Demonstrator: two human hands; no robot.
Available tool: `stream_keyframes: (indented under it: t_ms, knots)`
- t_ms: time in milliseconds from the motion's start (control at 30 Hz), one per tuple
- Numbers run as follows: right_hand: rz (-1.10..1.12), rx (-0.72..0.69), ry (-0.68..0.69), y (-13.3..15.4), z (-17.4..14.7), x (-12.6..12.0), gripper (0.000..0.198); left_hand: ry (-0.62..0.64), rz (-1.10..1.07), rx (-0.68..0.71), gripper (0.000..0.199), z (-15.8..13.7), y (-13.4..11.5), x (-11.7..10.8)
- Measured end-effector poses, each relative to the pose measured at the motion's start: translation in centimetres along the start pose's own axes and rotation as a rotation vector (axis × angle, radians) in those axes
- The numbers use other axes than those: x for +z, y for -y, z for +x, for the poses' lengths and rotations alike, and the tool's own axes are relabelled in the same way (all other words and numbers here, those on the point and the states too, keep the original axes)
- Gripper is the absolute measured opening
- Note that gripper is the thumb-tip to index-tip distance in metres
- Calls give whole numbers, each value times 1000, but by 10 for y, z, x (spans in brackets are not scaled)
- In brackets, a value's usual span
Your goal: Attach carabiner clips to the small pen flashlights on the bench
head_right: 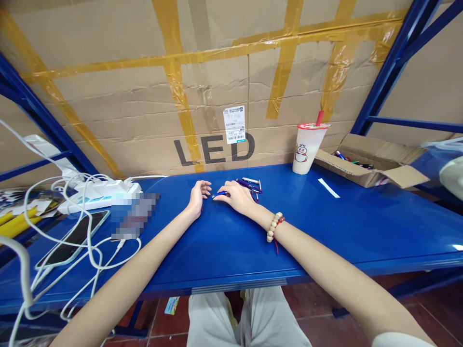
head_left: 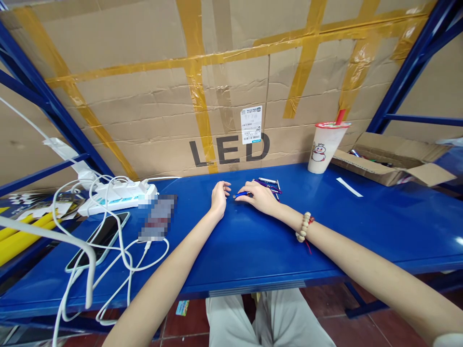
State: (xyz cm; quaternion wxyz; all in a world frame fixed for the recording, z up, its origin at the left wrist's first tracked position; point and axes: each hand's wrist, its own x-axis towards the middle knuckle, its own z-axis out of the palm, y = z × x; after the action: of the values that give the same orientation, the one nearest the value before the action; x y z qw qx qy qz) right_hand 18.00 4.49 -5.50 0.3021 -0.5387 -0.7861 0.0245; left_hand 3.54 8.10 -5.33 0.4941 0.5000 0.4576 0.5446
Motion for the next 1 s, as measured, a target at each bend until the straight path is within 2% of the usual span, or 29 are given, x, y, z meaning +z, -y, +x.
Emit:
stream_keyframes:
  t_ms: [733,1000]
  knots:
    - [-2,-11,11,0,1,-2,33,7,12,-2,26,1,0,0]
    - [21,43,13,4,0,-3,35,17,23,12,26,-1,0,0]
